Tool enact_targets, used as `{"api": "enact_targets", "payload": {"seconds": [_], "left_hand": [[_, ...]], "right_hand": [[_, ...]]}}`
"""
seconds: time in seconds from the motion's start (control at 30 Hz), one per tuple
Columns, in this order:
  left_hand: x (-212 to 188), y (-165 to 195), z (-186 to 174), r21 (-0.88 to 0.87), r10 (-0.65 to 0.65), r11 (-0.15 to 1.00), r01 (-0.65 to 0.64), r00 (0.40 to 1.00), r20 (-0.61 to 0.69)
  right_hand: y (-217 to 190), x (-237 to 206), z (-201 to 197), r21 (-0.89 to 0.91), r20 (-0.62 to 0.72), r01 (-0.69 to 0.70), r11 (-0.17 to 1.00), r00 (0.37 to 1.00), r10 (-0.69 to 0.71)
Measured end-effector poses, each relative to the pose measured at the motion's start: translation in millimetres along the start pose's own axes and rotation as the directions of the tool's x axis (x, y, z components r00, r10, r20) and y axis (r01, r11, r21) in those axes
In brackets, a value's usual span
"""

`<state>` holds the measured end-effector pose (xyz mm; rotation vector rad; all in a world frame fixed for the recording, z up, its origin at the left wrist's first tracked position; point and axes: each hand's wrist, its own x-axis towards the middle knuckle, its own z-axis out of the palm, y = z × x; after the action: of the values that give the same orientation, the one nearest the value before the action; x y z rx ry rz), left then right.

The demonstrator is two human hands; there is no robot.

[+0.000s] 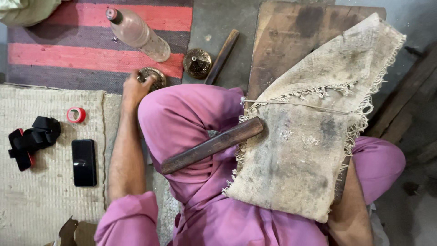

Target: The person sits cross-legged on the floor and repeatedly hammers a small ornate metal object using a wooden mallet and a metal punch. They adjust the object's position on a cloth pad between strikes.

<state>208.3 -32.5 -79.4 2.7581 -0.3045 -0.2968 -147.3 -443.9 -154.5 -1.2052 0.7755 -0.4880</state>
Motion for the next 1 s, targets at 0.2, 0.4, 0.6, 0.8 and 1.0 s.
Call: {"api": "enact_targets", "payload": {"seconds": [0.2, 0.4, 0.6, 0.8, 1.0], "left_hand": [[35, 12, -9, 0.258, -0.225, 0.955, 0.144, 0.922, 0.316], [55, 48, -20, 0.445, -0.101, 0.863, -0.238, 0.782, 0.615], [67, 130, 10, 0.162, 0.289, 0.868, -0.470, 0.743, 0.604], [62, 155, 34, 0.196, 0.071, 0.950, -0.242, 0.780, 0.621], [51, 151, 22, 0.234, 0.255, 0.877, -0.420, 0.819, 0.514]], "right_hand": [[-3, 1, 3, -0.008, -0.016, 0.008, 1.000, 1.000, -0.008], [-10, 1, 5, -0.019, -0.039, -0.005, 1.000, 0.999, 0.005], [-29, -5, 20, -0.033, -0.062, -0.016, 0.999, 0.998, 0.014], [-42, -14, 22, -0.056, -0.075, 0.011, 0.998, 0.997, -0.015], [-53, -43, 2, -0.174, -0.144, 0.050, 0.983, 0.987, -0.076]]}}
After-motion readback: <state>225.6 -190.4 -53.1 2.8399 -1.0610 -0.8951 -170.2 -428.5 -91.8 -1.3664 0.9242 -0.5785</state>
